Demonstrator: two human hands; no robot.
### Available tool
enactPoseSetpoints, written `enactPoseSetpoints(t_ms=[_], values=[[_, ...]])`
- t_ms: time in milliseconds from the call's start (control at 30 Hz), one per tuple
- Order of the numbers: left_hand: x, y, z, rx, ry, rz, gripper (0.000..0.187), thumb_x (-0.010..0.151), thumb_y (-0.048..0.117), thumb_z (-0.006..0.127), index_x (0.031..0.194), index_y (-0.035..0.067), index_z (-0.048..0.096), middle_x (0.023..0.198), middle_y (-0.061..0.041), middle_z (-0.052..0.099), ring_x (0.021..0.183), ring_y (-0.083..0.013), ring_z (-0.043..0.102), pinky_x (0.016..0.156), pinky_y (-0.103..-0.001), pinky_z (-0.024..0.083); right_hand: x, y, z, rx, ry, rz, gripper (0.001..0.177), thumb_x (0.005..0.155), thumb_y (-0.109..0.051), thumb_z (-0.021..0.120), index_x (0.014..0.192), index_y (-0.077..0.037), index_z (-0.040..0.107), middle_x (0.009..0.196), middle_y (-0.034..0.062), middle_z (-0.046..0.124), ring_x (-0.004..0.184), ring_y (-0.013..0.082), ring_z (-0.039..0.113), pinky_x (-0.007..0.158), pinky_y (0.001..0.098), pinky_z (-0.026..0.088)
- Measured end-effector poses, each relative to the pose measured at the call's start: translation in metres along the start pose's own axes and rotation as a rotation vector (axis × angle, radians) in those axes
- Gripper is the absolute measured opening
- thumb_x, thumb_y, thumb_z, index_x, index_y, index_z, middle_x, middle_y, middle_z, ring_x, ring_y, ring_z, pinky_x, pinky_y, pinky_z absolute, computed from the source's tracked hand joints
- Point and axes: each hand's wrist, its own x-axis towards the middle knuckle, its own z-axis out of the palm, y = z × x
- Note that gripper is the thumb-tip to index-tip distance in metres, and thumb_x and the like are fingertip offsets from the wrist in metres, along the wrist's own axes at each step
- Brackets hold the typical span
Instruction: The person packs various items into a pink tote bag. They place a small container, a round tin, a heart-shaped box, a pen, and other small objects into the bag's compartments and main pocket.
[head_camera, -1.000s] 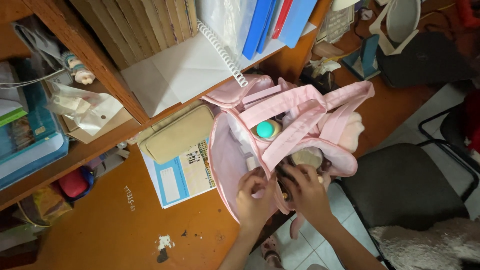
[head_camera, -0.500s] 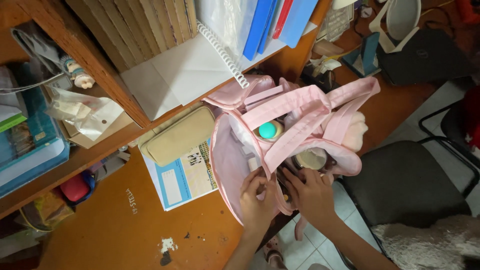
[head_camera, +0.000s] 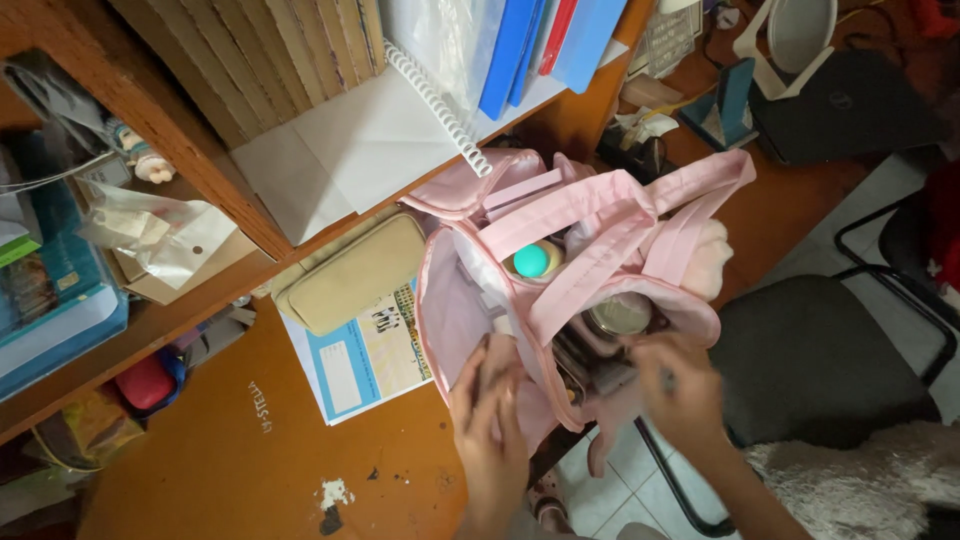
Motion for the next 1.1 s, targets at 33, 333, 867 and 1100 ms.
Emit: enactPoseSetpoints(t_ms=[33, 333, 867, 1100], values=[[-0.001, 0.006, 0.000, 0.000, -0.002, 0.000, 0.029, 0.097, 0.018, 0.047, 0.105, 0.005, 0.072, 0.134, -0.017, 0.051, 0.127, -0.0312, 0.051, 0.104, -0.042, 0.042, 0.001, -0.001, -0.008, 0.000, 0.000, 0.002, 0.021, 0.093, -0.019, 0.053, 0.093, -0.009, 0.072, 0.090, 0.0044, 0.068, 0.077, 0.0163, 0.061, 0.065, 0.0281, 0.045], [-0.027, 0.030, 0.021, -0.067, -0.671, 0.175, 0.054, 0.102, 0.019, 0.049, 0.146, -0.001, 0.026, 0.148, -0.030, 0.033, 0.132, -0.0453, 0.039, 0.105, -0.051, 0.033, -0.015, -0.003, -0.043, 0.735, -0.548, 0.389, 0.034, 0.085, -0.026, 0.062, 0.099, 0.004, 0.073, 0.056, 0.0143, 0.070, 0.044, 0.0185, 0.064, 0.041, 0.0303, 0.052], [0.003, -0.017, 0.023, 0.401, -0.381, -0.189, 0.039, 0.082, 0.050, 0.068, 0.074, 0.014, 0.055, 0.073, -0.003, 0.060, 0.080, -0.0306, 0.056, 0.074, -0.045, 0.042, 0.024, 0.037, -0.035, 0.043, -0.475, -0.132, 0.028, 0.081, -0.009, 0.066, 0.108, -0.015, 0.070, 0.111, -0.0010, 0.072, 0.100, 0.0140, 0.071, 0.081, 0.0302, 0.055], [-0.005, -0.030, 0.042, 0.306, -0.410, -0.129, 0.032, 0.084, 0.024, 0.063, 0.059, 0.012, 0.047, 0.064, -0.002, 0.055, 0.070, -0.0234, 0.054, 0.073, -0.041, 0.042, 0.030, 0.017, -0.026, -0.299, -0.460, -0.566, 0.034, 0.076, -0.005, 0.063, 0.105, -0.023, 0.070, 0.102, -0.0077, 0.068, 0.087, 0.0202, 0.055, 0.061, 0.0344, 0.049]])
